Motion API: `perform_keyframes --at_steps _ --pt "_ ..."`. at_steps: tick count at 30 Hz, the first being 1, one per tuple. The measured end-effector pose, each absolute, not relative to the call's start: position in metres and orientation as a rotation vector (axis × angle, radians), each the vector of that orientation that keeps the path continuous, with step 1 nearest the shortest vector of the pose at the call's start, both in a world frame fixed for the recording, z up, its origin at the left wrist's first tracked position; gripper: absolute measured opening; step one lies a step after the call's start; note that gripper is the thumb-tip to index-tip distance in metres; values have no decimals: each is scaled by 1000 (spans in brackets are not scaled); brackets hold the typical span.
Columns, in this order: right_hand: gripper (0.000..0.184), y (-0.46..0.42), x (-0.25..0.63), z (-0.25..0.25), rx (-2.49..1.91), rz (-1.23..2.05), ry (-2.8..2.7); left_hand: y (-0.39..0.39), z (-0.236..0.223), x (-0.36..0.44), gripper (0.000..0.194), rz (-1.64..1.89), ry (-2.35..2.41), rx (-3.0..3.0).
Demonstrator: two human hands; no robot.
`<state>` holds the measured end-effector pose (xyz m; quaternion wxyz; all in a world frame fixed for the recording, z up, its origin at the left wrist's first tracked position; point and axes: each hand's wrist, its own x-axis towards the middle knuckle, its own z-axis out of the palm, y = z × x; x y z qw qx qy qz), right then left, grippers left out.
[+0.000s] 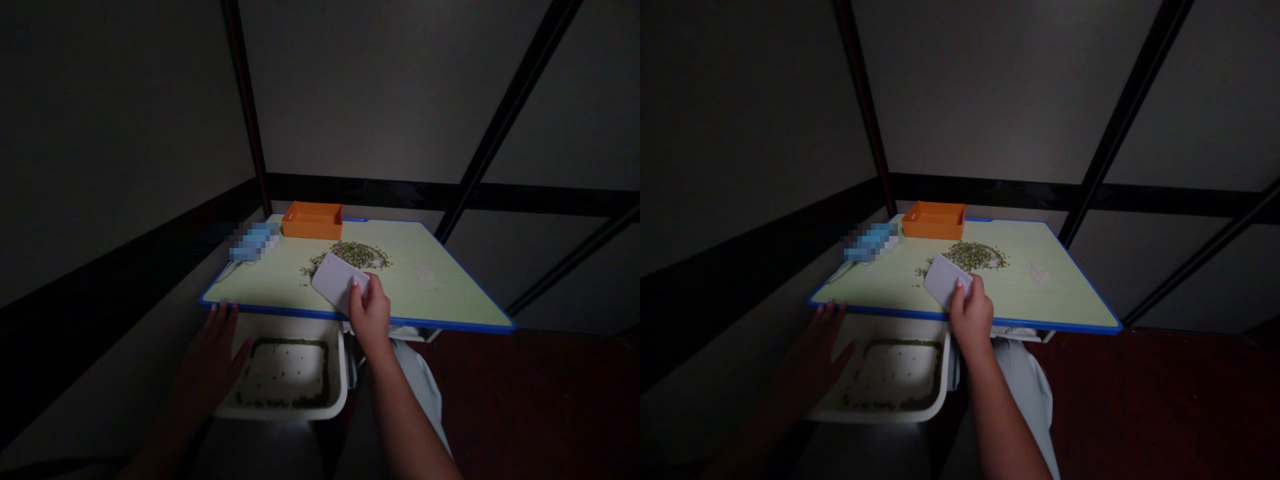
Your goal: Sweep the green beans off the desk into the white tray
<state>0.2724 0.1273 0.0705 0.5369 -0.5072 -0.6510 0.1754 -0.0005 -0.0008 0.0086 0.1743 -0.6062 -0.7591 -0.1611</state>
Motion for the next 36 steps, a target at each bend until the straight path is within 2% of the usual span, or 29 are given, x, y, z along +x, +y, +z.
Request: perform_keyframes --at_steps 36 --pt "37 125 260 67 -1218 486 -1585 -1 7 0 71 -436 -2140 -1704"
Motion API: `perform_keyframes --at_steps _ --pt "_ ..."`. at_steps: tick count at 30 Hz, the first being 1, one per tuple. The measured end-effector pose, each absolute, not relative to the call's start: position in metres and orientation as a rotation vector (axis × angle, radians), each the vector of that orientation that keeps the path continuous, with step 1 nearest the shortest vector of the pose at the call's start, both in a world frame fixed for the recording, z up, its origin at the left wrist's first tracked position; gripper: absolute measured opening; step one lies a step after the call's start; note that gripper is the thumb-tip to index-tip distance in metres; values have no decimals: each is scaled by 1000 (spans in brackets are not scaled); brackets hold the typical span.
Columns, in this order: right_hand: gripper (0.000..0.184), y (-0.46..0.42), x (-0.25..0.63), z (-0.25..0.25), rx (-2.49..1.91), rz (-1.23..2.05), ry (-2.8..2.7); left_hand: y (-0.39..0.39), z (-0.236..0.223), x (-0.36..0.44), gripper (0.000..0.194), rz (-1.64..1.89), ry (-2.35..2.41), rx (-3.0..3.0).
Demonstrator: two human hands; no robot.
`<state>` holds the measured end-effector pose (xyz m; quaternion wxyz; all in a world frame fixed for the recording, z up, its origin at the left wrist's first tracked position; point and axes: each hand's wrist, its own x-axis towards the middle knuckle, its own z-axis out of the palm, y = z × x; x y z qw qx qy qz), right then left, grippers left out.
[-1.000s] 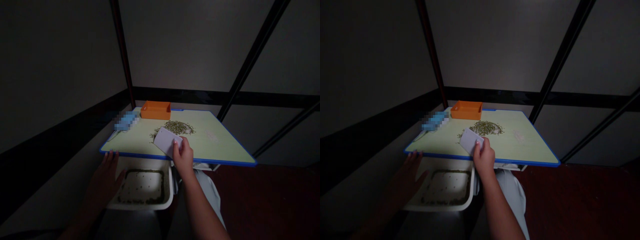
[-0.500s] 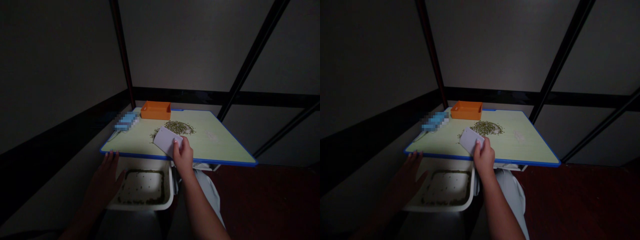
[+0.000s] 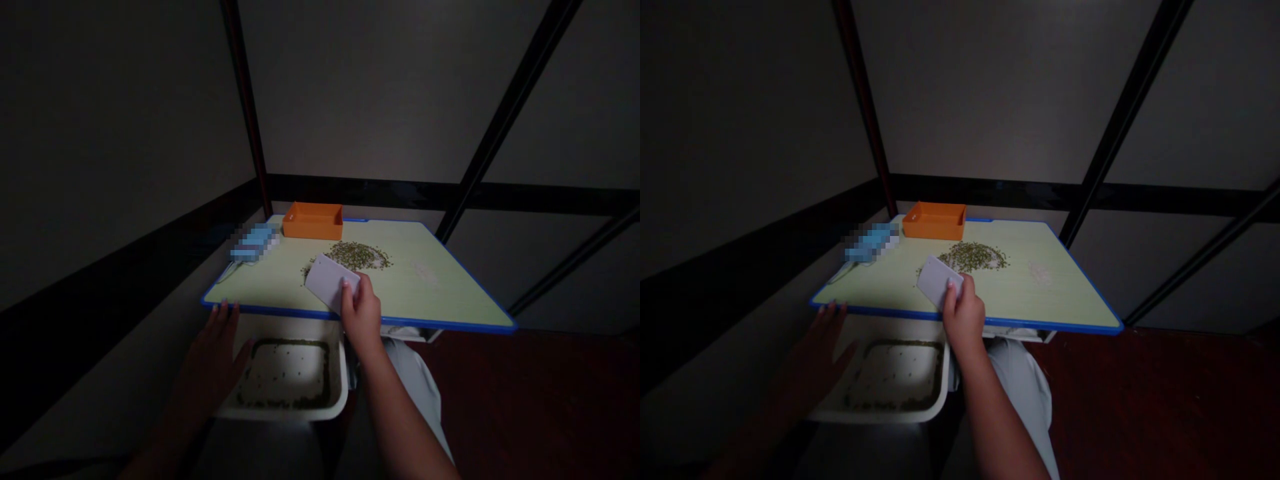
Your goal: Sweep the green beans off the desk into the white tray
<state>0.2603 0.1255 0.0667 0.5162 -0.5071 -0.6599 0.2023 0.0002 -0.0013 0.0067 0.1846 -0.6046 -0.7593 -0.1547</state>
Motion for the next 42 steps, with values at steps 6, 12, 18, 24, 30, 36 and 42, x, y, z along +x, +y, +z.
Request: perform_keyframes --at_steps 6,12,18,24,30,36,42 --pt "37 125 260 68 -1216 494 -1595 -1 8 1 71 -438 -2141 -1710" --pt "32 123 262 69 -1153 491 -1631 -2 10 3 70 -440 -2145 -1695" --pt "31 116 264 74 -1142 431 -1597 -3 9 4 71 -447 -2161 -1688" --pt "31 98 252 79 -1041 129 -1823 -2 11 1 73 -454 -2165 -1723" --pt "25 78 237 81 -799 -267 -2218 -1 9 -4 74 -475 -2169 -1741" --pt "41 68 234 89 -835 -244 -2465 -2 9 -5 72 -500 -2188 -1752" --pt "49 70 232 89 -917 -178 -2540 0 6 -5 72 -530 -2183 -1736"
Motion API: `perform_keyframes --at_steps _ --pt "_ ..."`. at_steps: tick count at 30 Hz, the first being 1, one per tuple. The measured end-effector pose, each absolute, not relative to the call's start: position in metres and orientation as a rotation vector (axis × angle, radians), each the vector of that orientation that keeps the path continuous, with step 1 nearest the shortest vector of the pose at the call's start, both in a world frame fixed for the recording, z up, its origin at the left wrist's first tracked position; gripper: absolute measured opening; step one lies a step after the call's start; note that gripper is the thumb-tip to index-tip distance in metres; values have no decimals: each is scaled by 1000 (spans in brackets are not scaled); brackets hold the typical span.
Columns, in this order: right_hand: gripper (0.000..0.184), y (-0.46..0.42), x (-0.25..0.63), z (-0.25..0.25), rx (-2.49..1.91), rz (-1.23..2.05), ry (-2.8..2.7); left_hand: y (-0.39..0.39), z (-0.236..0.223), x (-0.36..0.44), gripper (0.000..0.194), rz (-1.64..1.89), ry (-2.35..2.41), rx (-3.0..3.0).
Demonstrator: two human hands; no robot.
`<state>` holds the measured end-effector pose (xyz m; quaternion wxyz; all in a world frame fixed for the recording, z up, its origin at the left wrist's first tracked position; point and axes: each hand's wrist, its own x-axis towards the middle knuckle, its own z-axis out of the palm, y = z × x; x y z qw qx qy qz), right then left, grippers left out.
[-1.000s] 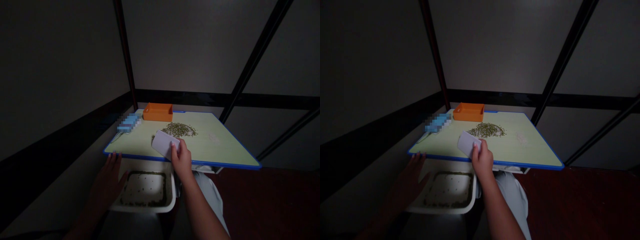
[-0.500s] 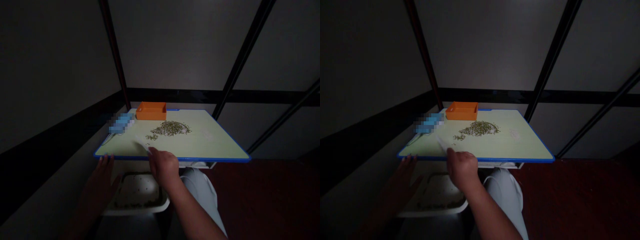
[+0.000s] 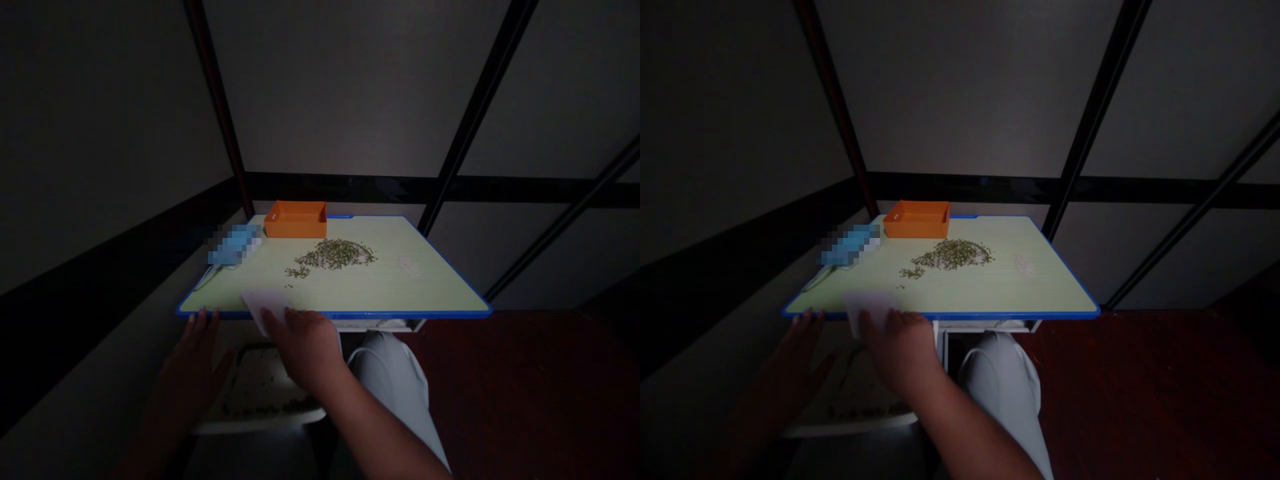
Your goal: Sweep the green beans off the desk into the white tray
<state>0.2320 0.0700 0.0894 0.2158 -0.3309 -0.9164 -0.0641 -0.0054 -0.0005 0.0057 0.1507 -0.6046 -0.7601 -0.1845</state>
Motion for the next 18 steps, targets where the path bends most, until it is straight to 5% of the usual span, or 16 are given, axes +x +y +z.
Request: perform_keyframes --at_steps 18 --pt "49 64 243 95 -996 -109 -2558 -1 10 -3 73 -514 -2213 -1738"
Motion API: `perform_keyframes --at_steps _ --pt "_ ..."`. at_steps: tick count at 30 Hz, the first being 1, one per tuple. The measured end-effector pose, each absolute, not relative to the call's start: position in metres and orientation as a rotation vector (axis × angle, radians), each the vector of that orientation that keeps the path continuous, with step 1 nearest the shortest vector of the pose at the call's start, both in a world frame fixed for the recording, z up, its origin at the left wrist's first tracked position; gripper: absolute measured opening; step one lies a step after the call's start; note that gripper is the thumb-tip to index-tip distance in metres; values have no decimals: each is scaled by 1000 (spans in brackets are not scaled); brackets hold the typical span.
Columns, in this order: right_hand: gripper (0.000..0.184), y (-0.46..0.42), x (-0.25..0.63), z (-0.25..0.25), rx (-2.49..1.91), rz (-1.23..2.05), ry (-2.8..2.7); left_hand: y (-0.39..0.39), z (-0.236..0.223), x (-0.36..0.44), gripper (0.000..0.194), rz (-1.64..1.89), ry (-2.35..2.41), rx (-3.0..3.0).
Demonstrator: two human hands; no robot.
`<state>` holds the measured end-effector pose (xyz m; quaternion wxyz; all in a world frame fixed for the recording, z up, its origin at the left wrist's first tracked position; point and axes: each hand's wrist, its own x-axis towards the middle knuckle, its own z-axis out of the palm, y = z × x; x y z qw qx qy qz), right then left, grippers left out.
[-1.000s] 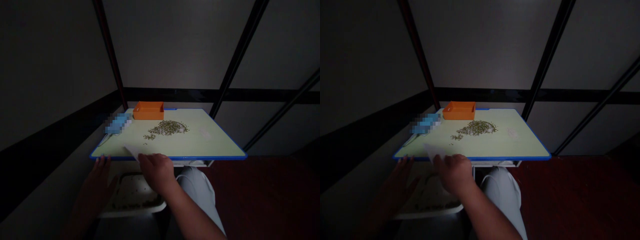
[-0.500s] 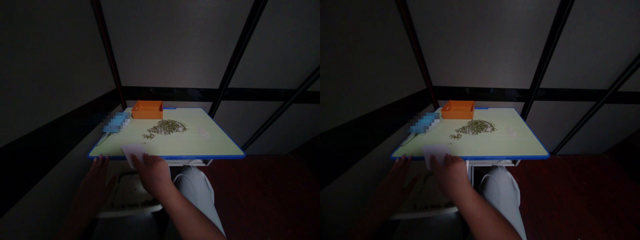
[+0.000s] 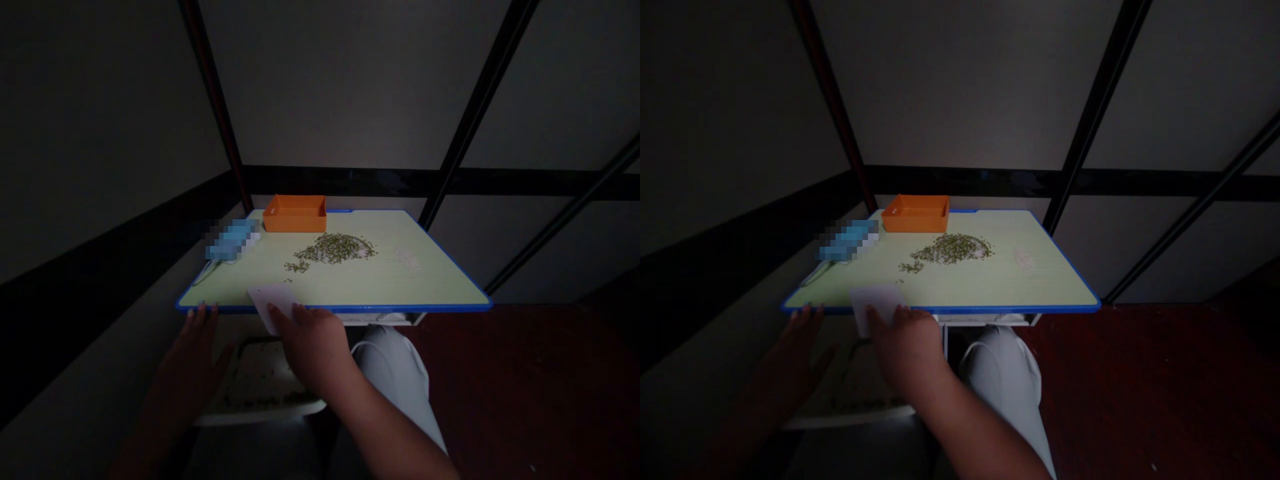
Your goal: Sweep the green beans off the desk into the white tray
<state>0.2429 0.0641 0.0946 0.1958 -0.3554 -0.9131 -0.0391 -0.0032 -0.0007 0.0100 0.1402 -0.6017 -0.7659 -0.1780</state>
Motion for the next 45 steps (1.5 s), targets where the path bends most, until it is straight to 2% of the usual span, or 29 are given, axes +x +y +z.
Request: perform_keyframes --at_steps 24,31,38,45 --pt "56 70 253 98 -1170 -18 -2547 -2 8 -3 73 -485 -2181 -1734" --pt "50 79 268 104 -1168 175 -2410 -2 9 -2 73 -468 -2161 -1755" --pt "37 99 280 91 -1083 395 -2056 -4 13 1 73 -460 -2166 -1756" --pt "34 110 277 79 -988 480 -1904 -3 12 1 72 -464 -2167 -1739"
